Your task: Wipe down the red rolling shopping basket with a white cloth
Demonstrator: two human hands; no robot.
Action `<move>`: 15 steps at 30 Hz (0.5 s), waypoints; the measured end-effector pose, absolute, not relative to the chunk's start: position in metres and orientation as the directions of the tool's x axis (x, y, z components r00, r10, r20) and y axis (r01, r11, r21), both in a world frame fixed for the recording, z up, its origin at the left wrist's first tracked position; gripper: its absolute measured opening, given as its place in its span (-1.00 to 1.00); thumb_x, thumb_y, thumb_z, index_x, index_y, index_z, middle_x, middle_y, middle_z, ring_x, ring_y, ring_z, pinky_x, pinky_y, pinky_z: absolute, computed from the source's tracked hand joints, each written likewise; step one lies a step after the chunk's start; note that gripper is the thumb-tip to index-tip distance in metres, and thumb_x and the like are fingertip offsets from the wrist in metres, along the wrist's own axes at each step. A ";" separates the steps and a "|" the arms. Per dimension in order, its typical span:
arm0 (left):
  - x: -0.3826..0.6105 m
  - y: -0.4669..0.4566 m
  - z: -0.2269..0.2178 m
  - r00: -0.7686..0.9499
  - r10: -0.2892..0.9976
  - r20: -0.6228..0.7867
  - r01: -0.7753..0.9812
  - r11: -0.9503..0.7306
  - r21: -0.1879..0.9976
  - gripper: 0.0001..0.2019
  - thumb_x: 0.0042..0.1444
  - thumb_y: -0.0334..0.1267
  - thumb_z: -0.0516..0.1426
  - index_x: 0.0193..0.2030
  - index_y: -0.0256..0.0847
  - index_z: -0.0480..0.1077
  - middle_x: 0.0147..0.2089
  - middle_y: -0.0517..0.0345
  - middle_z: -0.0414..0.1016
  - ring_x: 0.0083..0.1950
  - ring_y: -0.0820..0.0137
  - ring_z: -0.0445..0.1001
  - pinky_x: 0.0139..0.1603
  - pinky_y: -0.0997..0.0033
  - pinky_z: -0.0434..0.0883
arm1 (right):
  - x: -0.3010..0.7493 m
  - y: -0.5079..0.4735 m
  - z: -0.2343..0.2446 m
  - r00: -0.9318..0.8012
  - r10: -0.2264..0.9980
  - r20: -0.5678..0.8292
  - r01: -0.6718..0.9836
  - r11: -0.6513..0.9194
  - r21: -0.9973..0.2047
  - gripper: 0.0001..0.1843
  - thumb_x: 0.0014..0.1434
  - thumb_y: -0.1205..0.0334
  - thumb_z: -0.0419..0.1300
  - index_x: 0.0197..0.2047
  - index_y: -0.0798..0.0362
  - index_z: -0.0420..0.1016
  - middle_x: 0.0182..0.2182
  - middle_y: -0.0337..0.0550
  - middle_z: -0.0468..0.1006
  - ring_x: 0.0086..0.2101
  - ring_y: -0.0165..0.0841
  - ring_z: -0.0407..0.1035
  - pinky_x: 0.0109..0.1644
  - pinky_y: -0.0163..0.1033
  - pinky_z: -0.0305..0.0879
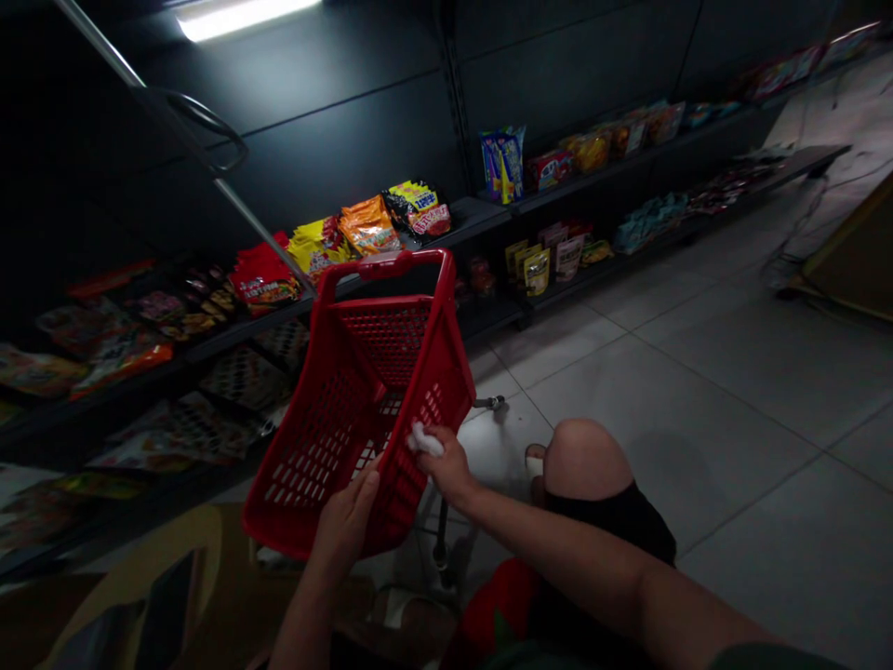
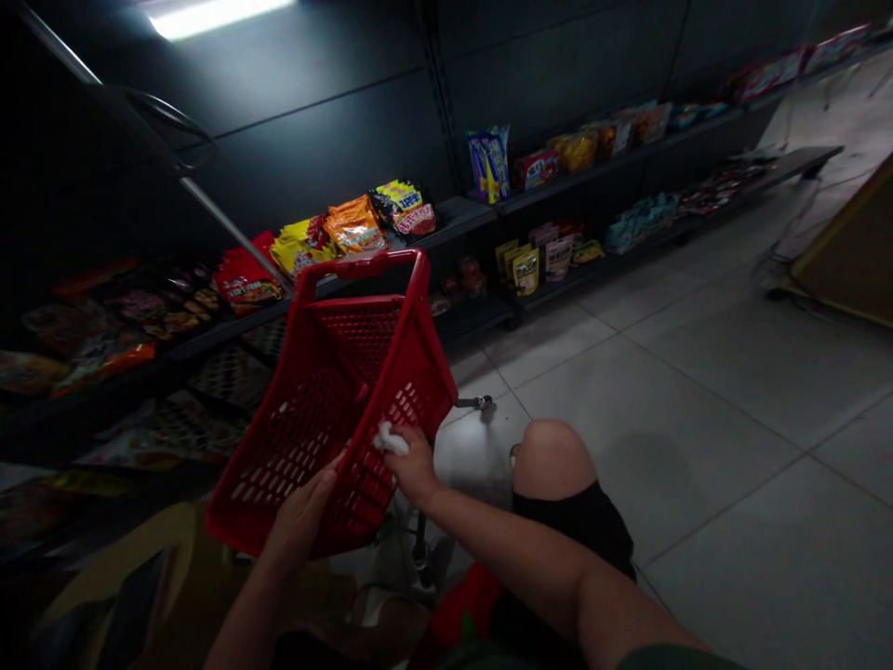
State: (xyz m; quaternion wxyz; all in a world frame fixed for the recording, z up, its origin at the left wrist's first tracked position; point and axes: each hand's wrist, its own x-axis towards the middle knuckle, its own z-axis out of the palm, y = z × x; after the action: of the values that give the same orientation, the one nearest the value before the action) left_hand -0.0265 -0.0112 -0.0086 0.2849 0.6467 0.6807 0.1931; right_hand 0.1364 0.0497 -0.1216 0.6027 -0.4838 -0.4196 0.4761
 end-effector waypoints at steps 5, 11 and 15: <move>-0.033 -0.016 -0.009 0.028 0.992 -0.119 0.779 0.053 0.625 -0.42 0.24 0.11 -0.08 0.25 -0.14 0.38 0.23 0.11 0.46 0.31 0.22 0.36 0.31 0.21 0.29 | 0.144 0.058 -0.098 0.125 0.962 0.242 -0.121 0.257 -0.959 -0.66 -0.02 0.25 0.26 -0.11 -0.04 0.56 -0.20 -0.22 0.50 -0.19 -0.33 0.39 -0.03 -0.22 0.32; -0.037 -0.024 -0.004 0.061 0.993 -0.103 0.813 0.011 0.582 -0.45 0.24 0.09 -0.06 0.23 -0.12 0.40 0.17 0.10 0.51 0.26 0.18 0.41 0.26 0.19 0.36 | 0.210 0.144 -0.101 0.401 0.892 0.208 0.092 0.187 -0.978 -0.64 0.00 0.31 0.16 -0.09 0.02 0.57 -0.16 -0.15 0.53 -0.06 -0.26 0.33 0.11 -0.16 0.23; -0.046 -0.024 -0.003 0.097 0.992 -0.078 0.800 -0.031 0.600 -0.45 0.23 0.09 -0.04 0.21 -0.14 0.42 0.20 0.09 0.49 0.25 0.18 0.43 0.28 0.17 0.34 | 0.236 0.155 -0.118 0.424 0.897 0.124 0.129 0.075 -0.989 -0.69 -0.01 0.29 0.17 -0.16 0.10 0.57 -0.24 -0.11 0.54 -0.17 -0.25 0.36 0.02 -0.14 0.27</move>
State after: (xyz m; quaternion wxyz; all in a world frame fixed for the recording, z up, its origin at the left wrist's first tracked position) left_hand -0.0458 -0.0242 -0.0033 0.2597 0.6936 0.6458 0.1855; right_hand 0.2365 0.1552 -0.1178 0.5949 -0.5984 -0.4288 0.3229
